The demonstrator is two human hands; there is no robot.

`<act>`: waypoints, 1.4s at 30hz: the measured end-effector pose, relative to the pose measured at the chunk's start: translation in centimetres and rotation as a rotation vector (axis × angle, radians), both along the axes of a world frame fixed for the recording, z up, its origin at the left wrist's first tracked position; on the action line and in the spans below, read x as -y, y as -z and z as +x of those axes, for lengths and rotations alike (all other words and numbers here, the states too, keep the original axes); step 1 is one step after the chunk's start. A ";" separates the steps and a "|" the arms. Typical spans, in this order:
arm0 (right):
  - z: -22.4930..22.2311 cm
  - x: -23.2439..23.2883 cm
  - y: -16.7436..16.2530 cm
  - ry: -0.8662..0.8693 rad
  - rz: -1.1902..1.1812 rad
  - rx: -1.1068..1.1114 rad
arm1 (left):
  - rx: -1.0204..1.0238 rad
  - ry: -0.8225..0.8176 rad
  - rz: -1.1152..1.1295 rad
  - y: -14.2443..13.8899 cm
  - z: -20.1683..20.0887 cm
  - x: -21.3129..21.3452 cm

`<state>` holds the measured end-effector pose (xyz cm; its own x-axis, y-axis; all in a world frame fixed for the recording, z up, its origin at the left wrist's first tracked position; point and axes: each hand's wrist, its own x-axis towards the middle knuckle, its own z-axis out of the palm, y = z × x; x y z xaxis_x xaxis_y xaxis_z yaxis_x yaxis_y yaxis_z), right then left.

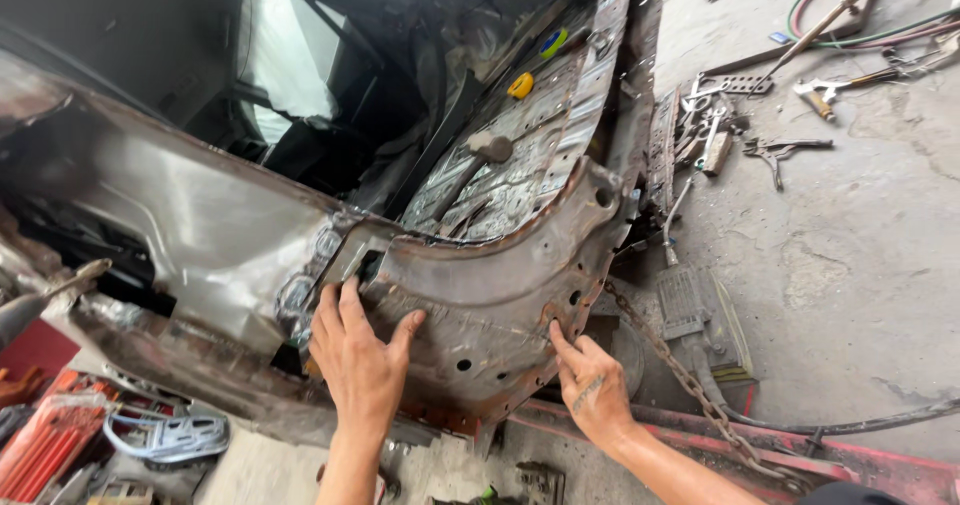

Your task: The person repeatedly hammers a detached metal car panel on the floor to shape it, then lifts it to the vehicle to check fit against the body. They remove the panel, hammer it again, and repeat the fit check multiple times.

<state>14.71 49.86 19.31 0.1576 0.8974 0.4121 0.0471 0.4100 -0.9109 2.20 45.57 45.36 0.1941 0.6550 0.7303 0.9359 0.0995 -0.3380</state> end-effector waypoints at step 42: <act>1.1 -0.5 -0.8 -0.484 -0.558 -0.694 | 0.046 0.042 -0.004 0.8 -1.6 -0.6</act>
<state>15.82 50.36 20.14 -0.2291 0.9646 -0.1302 -0.6236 -0.2482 -0.7413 0.57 46.13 44.52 0.1874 0.6497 0.7367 0.9537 0.0591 -0.2948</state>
